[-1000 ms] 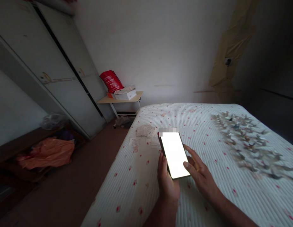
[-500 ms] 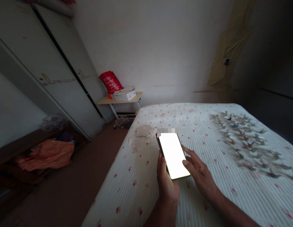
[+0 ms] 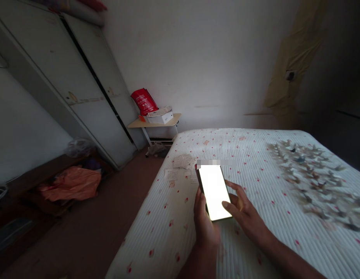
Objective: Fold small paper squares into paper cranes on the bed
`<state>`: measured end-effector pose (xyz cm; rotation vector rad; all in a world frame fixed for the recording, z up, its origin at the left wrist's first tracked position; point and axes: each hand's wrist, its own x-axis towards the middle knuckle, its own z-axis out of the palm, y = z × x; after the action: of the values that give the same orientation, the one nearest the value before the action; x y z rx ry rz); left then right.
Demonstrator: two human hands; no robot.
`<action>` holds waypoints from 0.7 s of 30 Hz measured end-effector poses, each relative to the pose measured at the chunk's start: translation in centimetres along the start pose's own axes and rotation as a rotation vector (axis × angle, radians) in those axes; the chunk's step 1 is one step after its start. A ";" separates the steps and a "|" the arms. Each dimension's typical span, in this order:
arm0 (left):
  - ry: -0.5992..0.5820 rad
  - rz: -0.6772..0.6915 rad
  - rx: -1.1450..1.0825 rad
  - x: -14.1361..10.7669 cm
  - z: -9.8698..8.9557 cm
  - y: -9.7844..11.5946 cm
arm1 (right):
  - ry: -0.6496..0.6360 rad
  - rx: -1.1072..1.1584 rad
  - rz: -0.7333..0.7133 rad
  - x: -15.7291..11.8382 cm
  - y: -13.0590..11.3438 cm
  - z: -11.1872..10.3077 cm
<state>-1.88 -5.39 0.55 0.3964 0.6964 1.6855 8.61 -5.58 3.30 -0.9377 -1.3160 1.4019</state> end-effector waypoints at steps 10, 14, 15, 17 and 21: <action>0.172 0.252 0.014 1.9 -4.3 6.6 | -0.292 -0.011 0.003 5.2 1.1 7.0; 0.221 0.340 0.010 1.7 -5.9 9.4 | -0.373 0.050 -0.012 5.9 1.4 10.5; 0.239 0.353 0.008 1.6 -6.3 10.0 | -0.392 0.049 -0.006 6.0 1.5 11.3; 0.291 0.382 0.009 1.2 -7.2 11.3 | -0.427 0.027 0.003 6.3 1.7 12.9; 0.482 0.455 -0.041 0.1 -9.3 13.8 | -0.503 -0.060 -0.002 6.6 2.8 16.8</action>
<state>-18.06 -8.98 2.28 0.1164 0.9703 2.2596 -9.50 -3.25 3.05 -0.6382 -1.7324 1.6707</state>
